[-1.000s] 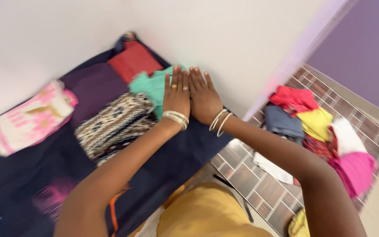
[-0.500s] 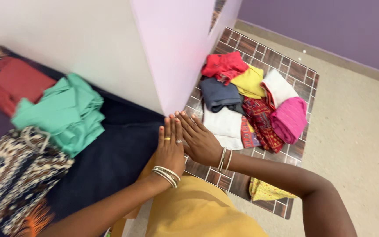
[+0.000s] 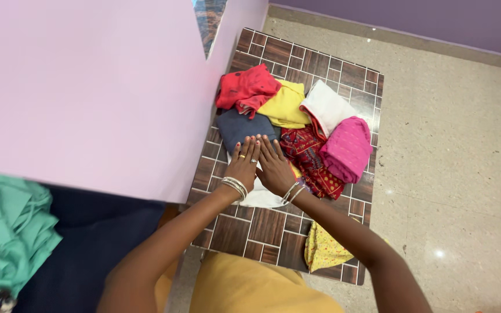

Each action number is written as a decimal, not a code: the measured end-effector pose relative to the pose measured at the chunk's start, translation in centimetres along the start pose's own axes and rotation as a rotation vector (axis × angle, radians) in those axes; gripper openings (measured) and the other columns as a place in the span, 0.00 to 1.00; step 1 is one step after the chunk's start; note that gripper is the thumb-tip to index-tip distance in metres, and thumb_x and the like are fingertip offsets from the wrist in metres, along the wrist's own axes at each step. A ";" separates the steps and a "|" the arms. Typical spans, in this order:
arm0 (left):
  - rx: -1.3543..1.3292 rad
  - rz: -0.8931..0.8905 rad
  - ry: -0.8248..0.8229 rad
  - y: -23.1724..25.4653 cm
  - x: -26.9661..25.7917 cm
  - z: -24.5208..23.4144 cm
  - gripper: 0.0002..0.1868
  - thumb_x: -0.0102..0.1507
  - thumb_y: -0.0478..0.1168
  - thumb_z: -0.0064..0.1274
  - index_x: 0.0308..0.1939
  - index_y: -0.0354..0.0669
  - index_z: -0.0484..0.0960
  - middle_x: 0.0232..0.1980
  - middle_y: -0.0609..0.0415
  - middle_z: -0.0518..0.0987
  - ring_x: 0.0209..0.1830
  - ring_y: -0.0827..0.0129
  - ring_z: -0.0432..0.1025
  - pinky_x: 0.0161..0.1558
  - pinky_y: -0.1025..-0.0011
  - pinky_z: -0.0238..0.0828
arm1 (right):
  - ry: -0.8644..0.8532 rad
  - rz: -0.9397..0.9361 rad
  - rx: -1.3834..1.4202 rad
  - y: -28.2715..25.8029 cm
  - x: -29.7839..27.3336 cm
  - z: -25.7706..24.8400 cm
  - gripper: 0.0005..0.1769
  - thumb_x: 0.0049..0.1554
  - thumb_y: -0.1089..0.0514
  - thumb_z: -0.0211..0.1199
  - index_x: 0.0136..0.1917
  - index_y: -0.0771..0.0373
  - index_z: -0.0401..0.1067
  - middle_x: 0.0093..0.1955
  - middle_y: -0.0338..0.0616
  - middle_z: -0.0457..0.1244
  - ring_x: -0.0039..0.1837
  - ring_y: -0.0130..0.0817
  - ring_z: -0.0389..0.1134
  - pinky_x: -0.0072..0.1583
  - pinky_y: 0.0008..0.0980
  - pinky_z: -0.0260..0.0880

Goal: The person folds multiple garments on a tiled table and places them on a bed. Items handled include a purple cloth, a patterned top, a white floral cloth, a dark blue cloth, a white cloth, and a dark polka-dotted cloth. Each item is folded by hand and stacked on the bed.

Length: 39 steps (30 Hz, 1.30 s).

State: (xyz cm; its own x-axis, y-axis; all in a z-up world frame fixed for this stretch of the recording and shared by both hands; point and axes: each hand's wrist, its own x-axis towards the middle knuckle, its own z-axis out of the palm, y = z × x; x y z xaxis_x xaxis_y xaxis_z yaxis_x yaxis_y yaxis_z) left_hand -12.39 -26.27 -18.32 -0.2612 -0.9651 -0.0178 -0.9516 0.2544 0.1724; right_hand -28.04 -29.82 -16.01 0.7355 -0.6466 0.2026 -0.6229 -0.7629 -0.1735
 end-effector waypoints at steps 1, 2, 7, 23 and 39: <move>-0.020 -0.004 -0.028 -0.5 1.5 1.0 0.55 0.61 0.44 0.58 0.80 0.31 0.38 0.84 0.37 0.37 0.85 0.47 0.30 0.79 0.48 0.25 | -0.002 0.034 0.006 1.4 0.4 1.4 0.43 0.62 0.47 0.57 0.81 0.70 0.46 0.84 0.58 0.42 0.85 0.50 0.36 0.80 0.51 0.33; -0.041 -0.008 -0.057 -1.0 2.8 2.0 0.56 0.60 0.46 0.60 0.80 0.33 0.38 0.84 0.37 0.37 0.85 0.47 0.30 0.79 0.46 0.26 | -0.003 0.067 0.011 2.8 0.8 3.0 0.42 0.62 0.47 0.57 0.81 0.68 0.47 0.84 0.58 0.42 0.85 0.51 0.37 0.80 0.51 0.34; -0.180 -0.268 -0.228 -3.6 7.6 5.6 0.55 0.61 0.50 0.61 0.82 0.54 0.38 0.84 0.36 0.30 0.84 0.39 0.28 0.75 0.38 0.32 | 0.036 0.297 0.335 8.5 3.5 10.2 0.45 0.60 0.45 0.60 0.80 0.71 0.48 0.81 0.66 0.45 0.81 0.61 0.45 0.77 0.51 0.46; -0.922 -0.586 0.080 -5.8 7.5 7.5 0.44 0.63 0.62 0.58 0.75 0.44 0.63 0.74 0.37 0.67 0.73 0.50 0.66 0.70 0.60 0.63 | 0.110 0.961 1.511 11.3 7.7 9.0 0.53 0.35 0.70 0.73 0.73 0.69 0.57 0.57 0.57 0.68 0.51 0.42 0.74 0.51 0.35 0.78; -2.153 -1.129 -0.079 -6.0 -1.0 14.4 0.66 0.45 0.81 0.55 0.73 0.38 0.66 0.69 0.43 0.75 0.65 0.54 0.73 0.61 0.56 0.72 | 0.077 0.223 0.560 -4.1 -3.9 2.2 0.39 0.55 0.53 0.75 0.76 0.46 0.65 0.69 0.51 0.63 0.70 0.49 0.64 0.72 0.40 0.63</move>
State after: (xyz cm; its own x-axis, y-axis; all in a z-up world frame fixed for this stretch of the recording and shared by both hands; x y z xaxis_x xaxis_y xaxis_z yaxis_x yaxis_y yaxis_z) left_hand -8.76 -25.99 -33.55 -0.0426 -0.6154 -0.7871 0.7171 -0.5674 0.4048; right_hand -27.73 -24.16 -18.18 0.5692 -0.8046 0.1688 -0.5093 -0.5063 -0.6959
